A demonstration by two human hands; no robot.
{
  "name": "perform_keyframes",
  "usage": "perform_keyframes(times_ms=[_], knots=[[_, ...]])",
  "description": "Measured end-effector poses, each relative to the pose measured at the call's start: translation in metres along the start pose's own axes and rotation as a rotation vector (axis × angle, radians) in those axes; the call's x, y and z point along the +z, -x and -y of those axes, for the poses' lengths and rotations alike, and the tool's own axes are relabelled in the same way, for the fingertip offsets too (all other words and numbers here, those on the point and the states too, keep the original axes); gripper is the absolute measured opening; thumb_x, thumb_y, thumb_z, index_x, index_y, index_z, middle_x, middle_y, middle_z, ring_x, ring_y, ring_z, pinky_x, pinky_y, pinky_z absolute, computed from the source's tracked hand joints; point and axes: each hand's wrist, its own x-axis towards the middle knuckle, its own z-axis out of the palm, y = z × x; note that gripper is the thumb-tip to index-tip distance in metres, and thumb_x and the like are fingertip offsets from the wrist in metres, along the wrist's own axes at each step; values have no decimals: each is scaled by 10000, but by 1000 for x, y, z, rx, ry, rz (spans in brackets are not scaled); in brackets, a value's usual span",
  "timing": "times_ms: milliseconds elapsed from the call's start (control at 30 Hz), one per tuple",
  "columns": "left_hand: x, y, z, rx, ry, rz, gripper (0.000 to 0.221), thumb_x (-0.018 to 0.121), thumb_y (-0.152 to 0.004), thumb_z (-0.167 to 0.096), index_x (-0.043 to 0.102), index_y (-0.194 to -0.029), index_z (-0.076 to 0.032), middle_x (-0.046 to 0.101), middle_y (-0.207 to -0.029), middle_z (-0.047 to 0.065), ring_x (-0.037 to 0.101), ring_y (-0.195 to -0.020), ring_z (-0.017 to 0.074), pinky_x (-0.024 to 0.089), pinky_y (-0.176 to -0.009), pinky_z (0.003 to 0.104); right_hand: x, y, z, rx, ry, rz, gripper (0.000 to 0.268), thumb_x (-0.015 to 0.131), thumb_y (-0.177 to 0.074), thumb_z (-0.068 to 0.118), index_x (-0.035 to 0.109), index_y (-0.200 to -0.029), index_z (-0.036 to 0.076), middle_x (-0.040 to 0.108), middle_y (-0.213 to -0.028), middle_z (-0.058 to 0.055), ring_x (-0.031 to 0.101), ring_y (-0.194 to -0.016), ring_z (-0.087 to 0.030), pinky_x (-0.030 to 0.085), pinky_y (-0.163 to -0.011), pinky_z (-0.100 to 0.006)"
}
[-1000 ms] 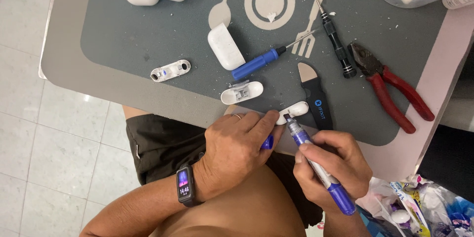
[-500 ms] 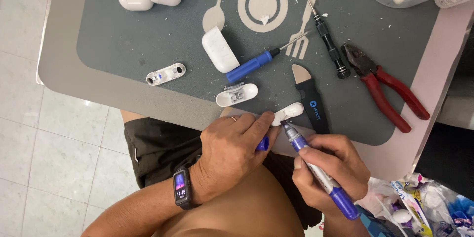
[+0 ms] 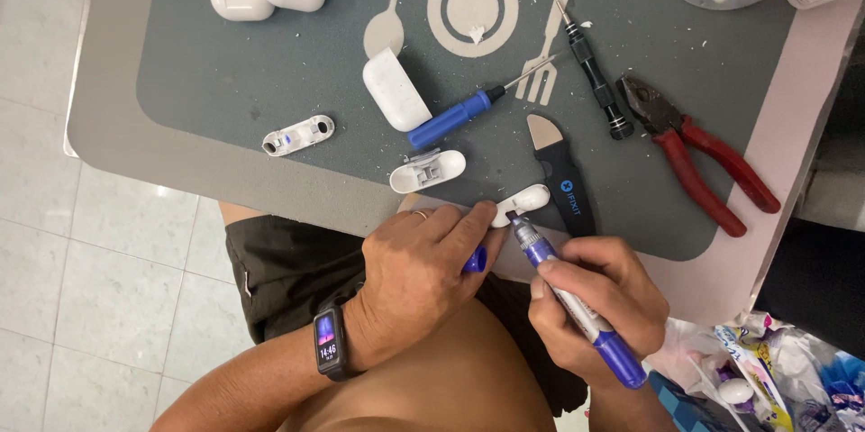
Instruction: Marking and assembling small plastic components for earbud cases using a marker and prying tools.
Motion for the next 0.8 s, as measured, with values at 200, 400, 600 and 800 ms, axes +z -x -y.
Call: perform_keyframes(times_ms=[200, 400, 600, 800], knots=[[-2, 0, 2, 37, 90, 7, 237, 753, -983, -277, 705, -1119, -89, 633, -799, 26, 622, -648, 266, 456, -526, 397, -3, 0, 2, 0, -15, 8, 223, 698, -786, -91, 705, -952, 58, 647, -855, -155, 568, -635, -176, 481, -573, -236], [-1, -2, 0, 2, 7, -7, 203, 799, -947, -295, 729, -1068, -148, 567, -728, -20, 573, -570, 221, 427, -489, 370, -4, -2, 5, 50, 5, 9, 193, 707, -804, -84, 699, -957, 33, 669, -893, -165, 546, -606, -155, 437, -545, -223], [-2, -3, 0, 17, 18, -15, 209, 801, -957, -292, 727, -1078, -139, 558, -733, -13, 564, -571, 219, 431, -503, 361, -1, -9, 6, 14, 35, 7, 194, 716, -805, -80, 706, -960, 36, 682, -897, -168, 630, -672, -200, 499, -575, -253], [-4, -3, 1, 37, 46, 5, 208, 758, -985, -291, 714, -1074, -109, 590, -744, 8, 584, -587, 239, 436, -490, 378, -7, 0, 3, 30, 5, 39, 174, 700, -806, -77, 697, -946, 25, 661, -891, -155, 584, -647, -177, 465, -572, -239]])
